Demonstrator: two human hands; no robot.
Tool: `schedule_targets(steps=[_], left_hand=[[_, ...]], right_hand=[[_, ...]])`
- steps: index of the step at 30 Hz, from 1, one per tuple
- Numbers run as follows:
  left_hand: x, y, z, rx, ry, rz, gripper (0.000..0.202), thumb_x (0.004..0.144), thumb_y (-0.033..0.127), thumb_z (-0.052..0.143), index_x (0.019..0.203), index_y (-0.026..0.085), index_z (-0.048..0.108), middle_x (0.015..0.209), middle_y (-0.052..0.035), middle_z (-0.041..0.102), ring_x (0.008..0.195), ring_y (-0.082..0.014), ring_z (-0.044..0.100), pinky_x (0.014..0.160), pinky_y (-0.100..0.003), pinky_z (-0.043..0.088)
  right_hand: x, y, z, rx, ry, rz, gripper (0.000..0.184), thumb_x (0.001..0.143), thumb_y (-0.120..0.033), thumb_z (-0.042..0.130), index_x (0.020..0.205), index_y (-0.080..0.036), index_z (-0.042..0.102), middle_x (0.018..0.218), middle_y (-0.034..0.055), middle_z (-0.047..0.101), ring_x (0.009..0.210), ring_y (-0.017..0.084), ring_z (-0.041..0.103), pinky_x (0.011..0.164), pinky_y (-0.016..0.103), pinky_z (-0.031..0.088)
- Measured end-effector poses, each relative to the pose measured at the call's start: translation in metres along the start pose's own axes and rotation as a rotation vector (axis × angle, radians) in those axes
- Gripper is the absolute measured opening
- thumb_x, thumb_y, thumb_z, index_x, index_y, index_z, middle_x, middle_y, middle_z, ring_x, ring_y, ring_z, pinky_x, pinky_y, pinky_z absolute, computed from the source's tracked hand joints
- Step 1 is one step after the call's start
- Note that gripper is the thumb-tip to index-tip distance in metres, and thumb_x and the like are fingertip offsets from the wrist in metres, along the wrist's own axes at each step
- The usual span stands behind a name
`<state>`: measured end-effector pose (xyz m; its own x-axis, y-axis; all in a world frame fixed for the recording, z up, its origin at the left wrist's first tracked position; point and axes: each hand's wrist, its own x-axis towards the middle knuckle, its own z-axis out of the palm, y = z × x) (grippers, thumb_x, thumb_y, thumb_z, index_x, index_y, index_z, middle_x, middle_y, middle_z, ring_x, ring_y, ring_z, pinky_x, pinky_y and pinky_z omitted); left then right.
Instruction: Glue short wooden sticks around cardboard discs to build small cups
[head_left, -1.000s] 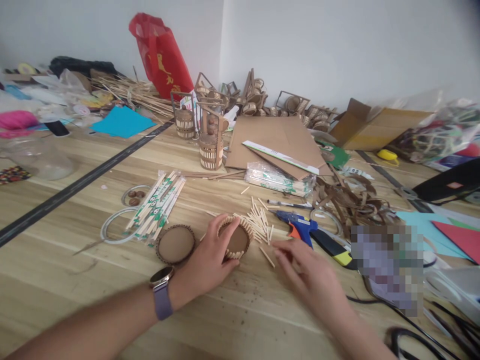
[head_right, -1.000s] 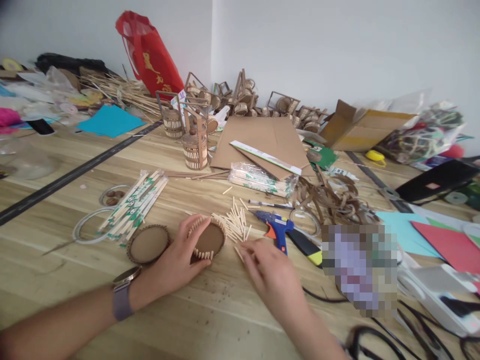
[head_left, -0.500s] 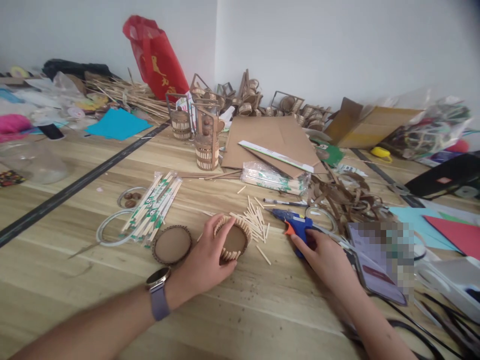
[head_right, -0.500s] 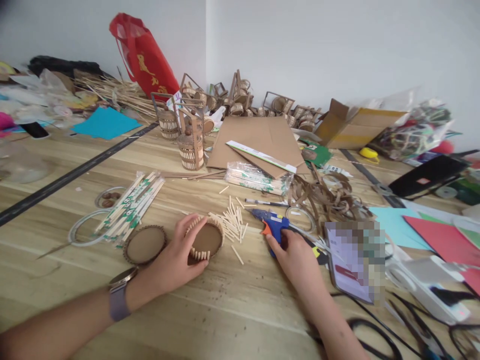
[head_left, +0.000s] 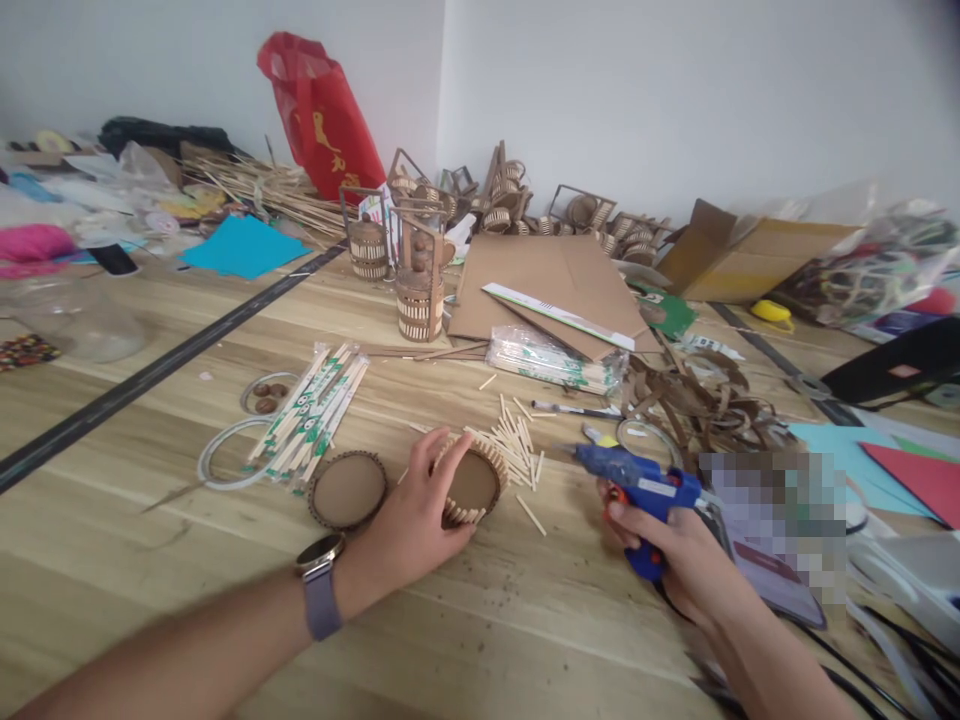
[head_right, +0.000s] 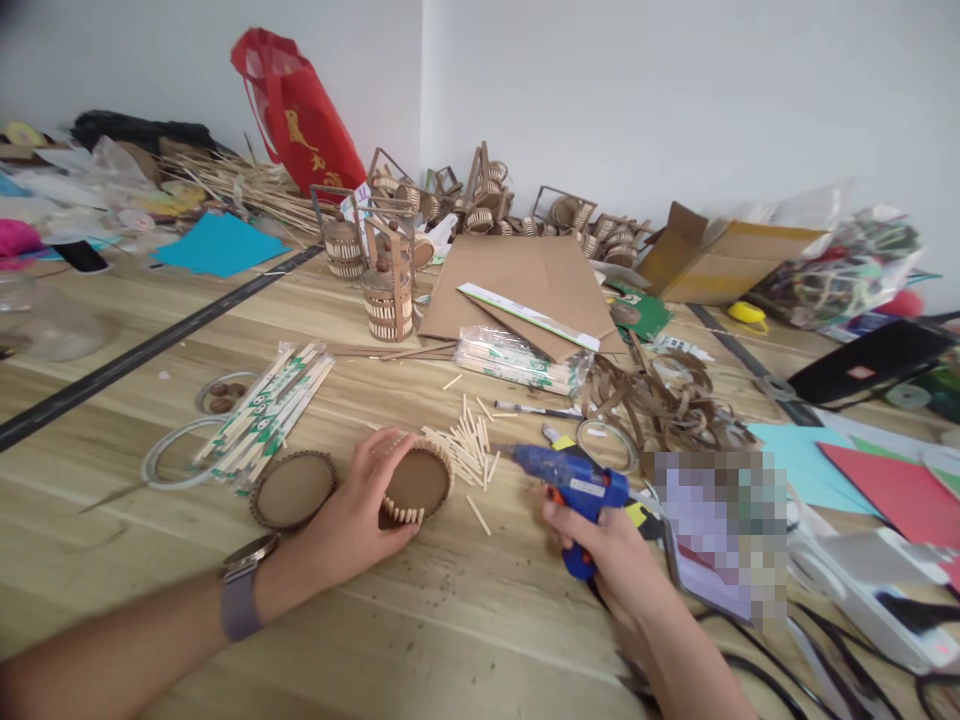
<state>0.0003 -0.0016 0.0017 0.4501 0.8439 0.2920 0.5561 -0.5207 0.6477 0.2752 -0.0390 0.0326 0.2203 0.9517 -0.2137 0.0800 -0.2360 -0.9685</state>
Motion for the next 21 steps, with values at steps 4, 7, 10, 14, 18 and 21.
schedule_targets(steps=[4,7,10,14,18,21], left_hand=[[0.0,-0.001,0.0,0.002,0.004,0.007,0.101,0.069,0.004,0.07,0.148,0.033,0.014,0.145,-0.015,0.026,0.14,-0.0364,0.031,0.111,-0.058,0.036],[0.0,-0.003,0.001,0.003,0.007,0.007,0.101,0.07,0.004,0.07,0.149,0.032,0.014,0.145,-0.0151,0.026,0.14,-0.0355,0.031,0.112,-0.057,0.035],[0.0,-0.003,0.001,0.008,0.005,0.005,0.102,0.069,0.004,0.07,0.149,0.032,0.013,0.146,-0.015,0.025,0.14,-0.0353,0.03,0.112,-0.057,0.035],[0.001,-0.002,0.001,0.012,0.0,-0.001,0.101,0.069,0.005,0.071,0.149,0.03,0.014,0.145,-0.0152,0.027,0.14,-0.0355,0.03,0.113,-0.057,0.034],[0.0,-0.002,0.0,0.012,0.005,-0.002,0.098,0.071,0.006,0.07,0.149,0.03,0.015,0.145,-0.0148,0.03,0.14,-0.0355,0.031,0.113,-0.057,0.033],[0.0,-0.003,-0.001,0.009,-0.003,0.006,0.099,0.071,0.007,0.071,0.149,0.03,0.015,0.145,-0.014,0.033,0.139,-0.0354,0.032,0.114,-0.056,0.033]], right_hand=[[-0.018,-0.002,0.007,-0.157,-0.172,0.053,0.041,0.066,-0.053,0.078,0.081,-0.016,0.072,0.062,0.0011,0.063,0.048,0.011,0.047,0.045,0.024,0.039],[-0.024,0.004,0.011,-0.317,-0.251,-0.069,0.038,0.071,-0.056,0.073,0.078,-0.019,0.072,0.075,0.0042,0.071,0.064,0.018,0.061,0.061,0.03,0.053],[-0.025,0.015,0.012,-0.469,-0.255,-0.189,0.034,0.076,-0.055,0.066,0.083,-0.022,0.073,0.083,0.0051,0.075,0.079,0.024,0.068,0.076,0.036,0.056],[-0.025,0.021,0.011,-0.653,-0.198,-0.252,0.033,0.077,-0.051,0.066,0.093,-0.023,0.074,0.092,0.0064,0.077,0.083,0.027,0.072,0.078,0.039,0.058],[-0.025,0.011,0.015,-0.71,-0.32,-0.324,0.026,0.082,-0.046,0.062,0.085,-0.023,0.072,0.077,0.0032,0.075,0.07,0.023,0.071,0.063,0.032,0.058],[-0.025,0.004,0.021,-0.72,-0.332,-0.377,0.026,0.083,-0.046,0.061,0.075,-0.022,0.067,0.069,0.0022,0.07,0.063,0.021,0.067,0.058,0.03,0.055]])
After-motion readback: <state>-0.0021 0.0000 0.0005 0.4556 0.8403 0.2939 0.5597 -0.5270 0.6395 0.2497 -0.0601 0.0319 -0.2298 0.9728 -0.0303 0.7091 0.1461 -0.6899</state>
